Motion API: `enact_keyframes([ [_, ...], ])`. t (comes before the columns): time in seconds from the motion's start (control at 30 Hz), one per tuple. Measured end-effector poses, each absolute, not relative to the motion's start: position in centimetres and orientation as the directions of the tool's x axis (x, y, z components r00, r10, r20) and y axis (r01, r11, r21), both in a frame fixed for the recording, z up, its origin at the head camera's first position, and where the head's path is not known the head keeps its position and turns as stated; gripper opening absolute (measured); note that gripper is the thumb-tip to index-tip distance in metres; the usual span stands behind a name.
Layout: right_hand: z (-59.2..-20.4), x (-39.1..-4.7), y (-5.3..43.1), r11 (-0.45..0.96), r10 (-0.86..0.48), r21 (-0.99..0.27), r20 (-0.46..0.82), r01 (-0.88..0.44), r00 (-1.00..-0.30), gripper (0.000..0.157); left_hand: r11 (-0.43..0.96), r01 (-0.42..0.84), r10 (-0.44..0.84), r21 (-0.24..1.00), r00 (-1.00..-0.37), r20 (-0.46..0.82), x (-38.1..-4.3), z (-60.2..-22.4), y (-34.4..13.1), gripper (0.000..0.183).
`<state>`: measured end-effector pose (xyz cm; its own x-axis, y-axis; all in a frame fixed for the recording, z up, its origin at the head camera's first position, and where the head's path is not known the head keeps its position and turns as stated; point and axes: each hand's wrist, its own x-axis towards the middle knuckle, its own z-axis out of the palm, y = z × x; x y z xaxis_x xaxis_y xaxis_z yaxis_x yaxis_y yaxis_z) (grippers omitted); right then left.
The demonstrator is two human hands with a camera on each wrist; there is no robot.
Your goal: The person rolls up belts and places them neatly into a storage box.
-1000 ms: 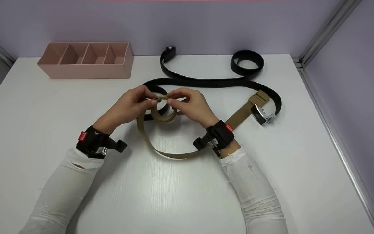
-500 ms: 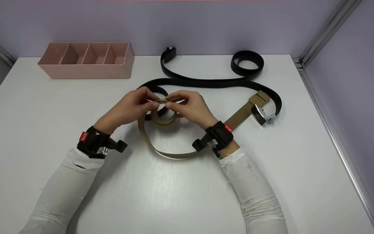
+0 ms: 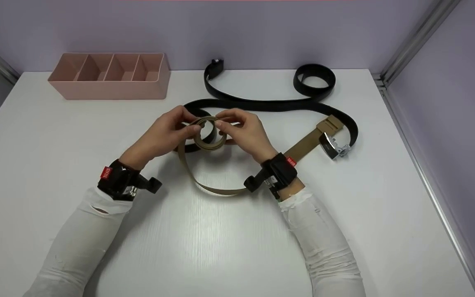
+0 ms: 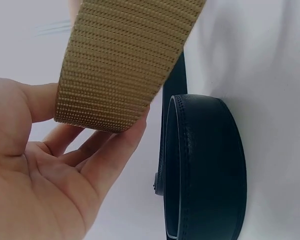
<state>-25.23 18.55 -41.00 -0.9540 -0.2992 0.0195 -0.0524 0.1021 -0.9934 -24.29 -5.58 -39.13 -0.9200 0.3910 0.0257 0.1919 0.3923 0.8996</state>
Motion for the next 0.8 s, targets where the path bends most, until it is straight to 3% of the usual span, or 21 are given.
enact_keyframes([
  [0.47, -40.83, -25.19, 18.64, 0.273, -0.467, -0.957, -0.044, -0.097, -0.883, 0.031, 0.473, 0.213, 0.469, 0.855, -0.882, -0.039, -24.21, -39.23, -5.59, 0.019],
  [0.8, -40.96, -25.11, 18.47, 0.149, -0.378, -0.985, 0.023, -0.085, -0.926, 0.031, 0.394, 0.179, 0.43, 0.901, -0.903, -0.009, -24.28, -39.28, -5.66, 0.024],
])
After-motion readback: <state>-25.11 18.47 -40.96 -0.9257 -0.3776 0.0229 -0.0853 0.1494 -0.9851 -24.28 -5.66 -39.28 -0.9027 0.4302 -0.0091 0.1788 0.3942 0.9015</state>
